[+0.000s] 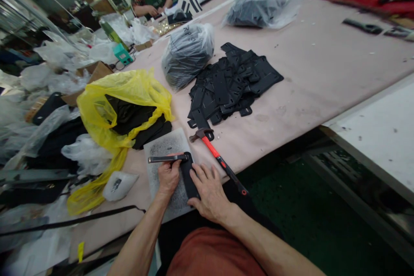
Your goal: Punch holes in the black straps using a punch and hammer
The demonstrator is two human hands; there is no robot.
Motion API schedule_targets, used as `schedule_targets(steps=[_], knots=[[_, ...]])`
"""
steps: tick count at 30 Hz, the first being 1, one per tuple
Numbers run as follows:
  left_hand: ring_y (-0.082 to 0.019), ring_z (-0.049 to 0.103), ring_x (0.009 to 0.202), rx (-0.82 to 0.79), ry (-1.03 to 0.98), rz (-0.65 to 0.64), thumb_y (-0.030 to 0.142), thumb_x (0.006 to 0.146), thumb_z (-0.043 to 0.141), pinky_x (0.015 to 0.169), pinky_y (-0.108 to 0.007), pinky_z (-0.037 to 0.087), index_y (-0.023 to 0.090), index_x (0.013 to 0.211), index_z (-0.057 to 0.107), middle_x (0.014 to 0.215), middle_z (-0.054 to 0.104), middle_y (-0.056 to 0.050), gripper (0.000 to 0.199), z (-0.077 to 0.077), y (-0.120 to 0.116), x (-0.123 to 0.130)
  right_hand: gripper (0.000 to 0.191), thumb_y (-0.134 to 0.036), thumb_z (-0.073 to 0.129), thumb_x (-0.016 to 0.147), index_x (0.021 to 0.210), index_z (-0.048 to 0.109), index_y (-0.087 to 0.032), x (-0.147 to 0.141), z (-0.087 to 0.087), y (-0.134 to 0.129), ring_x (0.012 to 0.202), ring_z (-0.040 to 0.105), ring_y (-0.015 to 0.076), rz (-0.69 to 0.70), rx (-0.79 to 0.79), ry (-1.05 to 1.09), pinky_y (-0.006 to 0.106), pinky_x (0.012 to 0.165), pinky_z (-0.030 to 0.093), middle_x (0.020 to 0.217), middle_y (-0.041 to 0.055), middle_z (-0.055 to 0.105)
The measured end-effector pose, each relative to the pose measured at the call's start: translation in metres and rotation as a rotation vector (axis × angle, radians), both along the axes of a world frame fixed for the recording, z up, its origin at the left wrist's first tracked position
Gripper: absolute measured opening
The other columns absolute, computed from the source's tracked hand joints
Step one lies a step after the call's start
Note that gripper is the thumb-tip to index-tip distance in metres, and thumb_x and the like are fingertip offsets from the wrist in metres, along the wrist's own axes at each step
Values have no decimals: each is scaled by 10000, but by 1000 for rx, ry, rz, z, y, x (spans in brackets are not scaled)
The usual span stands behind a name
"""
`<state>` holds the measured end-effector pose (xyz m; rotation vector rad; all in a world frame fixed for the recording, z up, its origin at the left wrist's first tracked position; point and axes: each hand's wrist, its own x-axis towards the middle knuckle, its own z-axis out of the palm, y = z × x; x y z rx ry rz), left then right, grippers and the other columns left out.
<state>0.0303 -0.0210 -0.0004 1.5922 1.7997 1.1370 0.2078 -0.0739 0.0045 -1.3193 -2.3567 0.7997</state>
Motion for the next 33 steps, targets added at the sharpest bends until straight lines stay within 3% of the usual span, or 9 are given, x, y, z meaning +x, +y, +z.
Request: schedule_targets(steps=[33], knots=[[-207,702,915,30,257,71,272,896,502,855,-321,546,172,932,731,938,753,-83,252,-10,5,9,838,-382,704,769,1484,316,-182,2,-1,0,1428,233,343,-2,-58,0,609,1158,158,1579,109,260]])
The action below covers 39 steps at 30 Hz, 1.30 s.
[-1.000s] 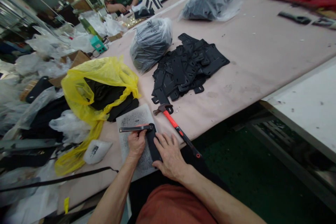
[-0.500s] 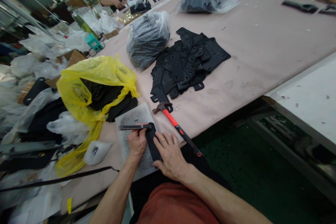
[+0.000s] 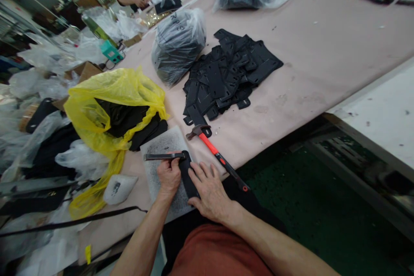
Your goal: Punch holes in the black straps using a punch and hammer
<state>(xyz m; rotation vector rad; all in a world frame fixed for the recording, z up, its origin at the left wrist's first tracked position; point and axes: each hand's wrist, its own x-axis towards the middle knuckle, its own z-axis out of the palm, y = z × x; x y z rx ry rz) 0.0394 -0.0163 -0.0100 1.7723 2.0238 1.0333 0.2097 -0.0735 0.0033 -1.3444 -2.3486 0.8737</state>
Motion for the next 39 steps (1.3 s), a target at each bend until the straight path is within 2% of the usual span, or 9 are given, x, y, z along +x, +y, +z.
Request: schedule_targets(steps=[16,22,27,33,39], knots=[[-212,699,943,77,119,-94,214,899,494,888,-330,542,138,948,713,953,748,-100,236,-1,0,2,851,-378,707,764,1491,307,-190,1,-4,-1,1426,246,346,0,21,16,606,1155,163,1574,126,268],[-223,694,951,104,84,-47,231,898,486,892,-358,541,145,948,713,967,743,-104,248,-2,-4,4,835,-394,704,767,1482,325,-189,2,-2,0,1422,255,344,1,16,21,606,1153,171,1571,124,278],[-216,688,949,64,25,-16,262,902,511,896,-362,536,159,974,708,982,738,-91,234,3,-6,4,843,-381,714,760,1482,322,-195,3,-3,0,1427,244,340,-11,9,41,603,1156,168,1575,114,273],[-223,678,968,61,97,-11,276,917,498,909,-379,525,174,962,714,985,735,-83,243,3,-6,4,852,-394,714,763,1488,311,-200,4,-5,0,1435,221,342,-10,-11,61,600,1162,153,1582,97,260],[-215,677,953,-15,110,17,278,915,497,888,-358,529,178,983,722,994,734,-85,256,3,-4,5,861,-399,719,762,1490,305,-201,6,-9,1,1442,205,337,-14,-19,88,599,1170,136,1583,87,260]])
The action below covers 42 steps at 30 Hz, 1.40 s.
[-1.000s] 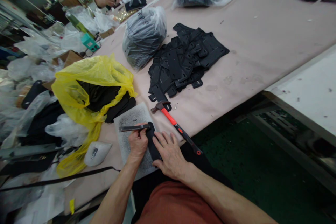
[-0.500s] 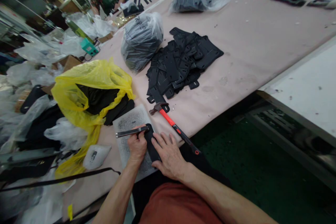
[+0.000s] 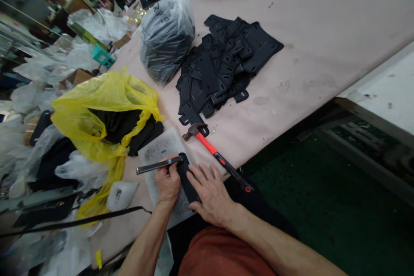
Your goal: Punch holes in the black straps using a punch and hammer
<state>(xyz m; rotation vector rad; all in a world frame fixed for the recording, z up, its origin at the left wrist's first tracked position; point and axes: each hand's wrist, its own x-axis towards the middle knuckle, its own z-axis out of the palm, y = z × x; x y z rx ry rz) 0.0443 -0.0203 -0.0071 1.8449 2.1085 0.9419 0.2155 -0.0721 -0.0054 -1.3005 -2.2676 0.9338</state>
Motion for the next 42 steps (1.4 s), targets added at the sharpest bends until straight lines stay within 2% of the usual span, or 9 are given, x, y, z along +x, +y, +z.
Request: schedule_targets(steps=[8,21,25,27,29,32,38,40,42], knots=[[-223,676,977,-3,103,-16,271,923,476,902,-365,520,172,956,719,1002,733,-97,264,4,1,4,841,-404,709,769,1487,315,-214,0,-3,2,1436,226,339,-4,-11,35,604,1165,146,1572,98,286],[-218,681,977,1,132,-40,247,920,485,900,-357,525,160,967,718,1008,734,-102,253,5,3,7,823,-396,695,783,1485,311,-205,2,-5,2,1439,206,337,-1,-21,59,609,1162,133,1575,88,280],[-220,684,972,-22,137,-64,239,919,475,909,-362,527,152,978,713,1004,736,-107,261,8,4,8,674,-380,637,828,1429,401,-187,9,0,7,1405,274,331,10,30,98,581,1147,198,1519,117,372],[-218,687,966,-19,126,-74,226,913,475,910,-359,530,148,972,712,997,737,-105,257,8,5,8,541,-352,579,868,1364,470,-165,18,3,14,1349,351,314,-53,66,113,529,1123,267,1448,135,447],[-219,692,953,-10,114,-80,216,901,484,900,-355,536,145,965,713,979,741,-104,249,9,5,7,460,-316,532,892,1320,499,-150,30,5,24,1267,420,314,-184,84,78,492,1066,337,1377,151,492],[-230,700,939,-4,107,-77,214,885,498,874,-354,548,140,958,717,952,747,-107,243,8,5,6,416,-303,550,873,1257,519,-144,48,6,40,1124,485,331,-318,64,-88,469,946,406,1253,166,540],[-239,708,895,-10,87,-87,191,868,488,827,-353,554,143,969,711,965,749,-103,250,5,5,3,177,-200,527,850,1023,541,-166,55,15,60,853,565,250,-245,15,-407,345,727,424,940,105,574],[-244,707,880,-28,87,-81,185,863,487,812,-354,553,145,981,706,966,747,-105,252,6,5,3,148,-149,495,820,965,524,-164,52,18,67,818,582,237,-248,-37,-411,330,689,411,929,109,583],[-251,706,869,-59,94,-66,182,858,490,796,-356,552,146,991,702,959,746,-108,252,7,4,3,150,-134,510,764,908,497,-175,51,20,76,765,593,223,-268,-187,-329,315,652,408,870,95,600]])
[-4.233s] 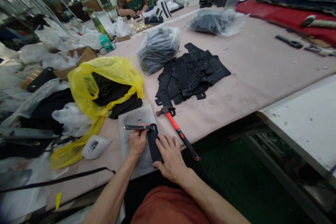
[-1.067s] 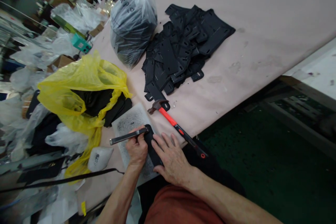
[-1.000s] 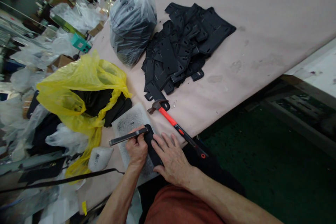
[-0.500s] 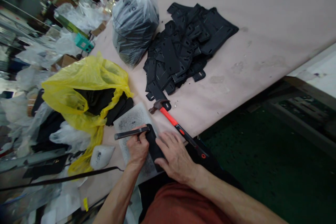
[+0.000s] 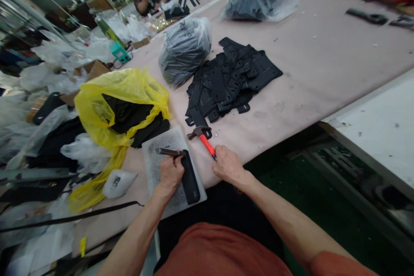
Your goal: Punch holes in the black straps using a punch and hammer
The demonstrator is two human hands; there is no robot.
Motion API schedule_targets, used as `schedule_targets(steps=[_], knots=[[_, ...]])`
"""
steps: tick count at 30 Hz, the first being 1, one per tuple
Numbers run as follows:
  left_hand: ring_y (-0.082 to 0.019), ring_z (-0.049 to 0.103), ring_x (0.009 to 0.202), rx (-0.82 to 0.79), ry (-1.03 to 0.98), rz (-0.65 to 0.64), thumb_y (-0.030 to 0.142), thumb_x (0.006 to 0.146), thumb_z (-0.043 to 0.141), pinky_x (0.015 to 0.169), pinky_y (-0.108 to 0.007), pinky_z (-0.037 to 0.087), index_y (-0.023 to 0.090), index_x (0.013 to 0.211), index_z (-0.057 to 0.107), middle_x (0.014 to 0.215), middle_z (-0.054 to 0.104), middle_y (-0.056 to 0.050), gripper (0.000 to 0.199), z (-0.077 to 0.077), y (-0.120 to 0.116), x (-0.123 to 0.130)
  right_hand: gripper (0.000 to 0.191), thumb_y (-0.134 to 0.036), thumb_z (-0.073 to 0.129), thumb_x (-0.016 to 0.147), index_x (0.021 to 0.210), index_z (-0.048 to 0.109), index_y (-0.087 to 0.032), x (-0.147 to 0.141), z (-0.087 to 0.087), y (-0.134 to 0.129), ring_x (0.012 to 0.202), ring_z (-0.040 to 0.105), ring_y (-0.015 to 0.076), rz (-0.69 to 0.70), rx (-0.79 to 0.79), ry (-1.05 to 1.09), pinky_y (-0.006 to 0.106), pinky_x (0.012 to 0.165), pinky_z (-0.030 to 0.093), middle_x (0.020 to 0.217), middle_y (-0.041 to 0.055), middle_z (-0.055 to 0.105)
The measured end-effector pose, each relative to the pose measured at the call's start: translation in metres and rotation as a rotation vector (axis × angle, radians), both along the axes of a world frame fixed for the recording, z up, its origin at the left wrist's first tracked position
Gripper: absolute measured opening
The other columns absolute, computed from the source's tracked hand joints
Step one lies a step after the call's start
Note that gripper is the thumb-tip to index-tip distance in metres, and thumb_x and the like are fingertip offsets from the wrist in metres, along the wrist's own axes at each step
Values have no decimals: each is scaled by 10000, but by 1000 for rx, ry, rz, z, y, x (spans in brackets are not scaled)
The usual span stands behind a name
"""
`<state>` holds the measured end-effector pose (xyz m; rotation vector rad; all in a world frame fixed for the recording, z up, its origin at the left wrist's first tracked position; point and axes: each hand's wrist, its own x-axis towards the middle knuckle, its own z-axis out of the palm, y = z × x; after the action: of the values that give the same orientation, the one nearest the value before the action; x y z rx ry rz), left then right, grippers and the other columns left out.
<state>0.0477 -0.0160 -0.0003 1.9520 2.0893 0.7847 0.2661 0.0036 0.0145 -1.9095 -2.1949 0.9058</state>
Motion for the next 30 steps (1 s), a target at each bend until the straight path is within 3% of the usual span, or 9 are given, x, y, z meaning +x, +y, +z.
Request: schedule_targets(steps=[4,6,10,24,30], knots=[[-253,702,827,-79,35,18,174,853,504,757,-346,545,143,957,699,945,739,-121,223,4,0,0,212,-133,524,702,863,413,-213,2,0,14,531,550,152,-225,-505,478,250,505,401,580,-23,531],[-246,700,828,-102,49,3,167,856,502,749,-332,540,145,948,696,951,734,-121,216,7,1,1,200,-142,527,706,847,405,-215,2,-2,15,458,514,117,-304,-646,691,216,444,385,542,-49,514],[-238,698,823,-100,49,0,164,857,504,740,-314,533,158,960,693,944,731,-117,216,9,0,0,139,-184,561,734,802,441,-201,0,-7,10,393,458,72,-369,-616,765,183,379,337,563,-51,540],[-235,691,798,-101,64,7,187,865,510,733,-315,515,148,946,691,903,729,-116,202,9,0,-1,85,-149,536,750,757,461,-189,-3,-5,5,359,438,72,-387,-541,759,196,352,315,530,-52,524],[-242,686,857,-149,74,6,175,875,502,772,-325,510,132,963,685,960,724,-119,209,10,1,0,113,-233,520,828,739,482,-176,-3,-9,8,345,436,64,-381,-541,719,197,342,287,539,-47,516]])
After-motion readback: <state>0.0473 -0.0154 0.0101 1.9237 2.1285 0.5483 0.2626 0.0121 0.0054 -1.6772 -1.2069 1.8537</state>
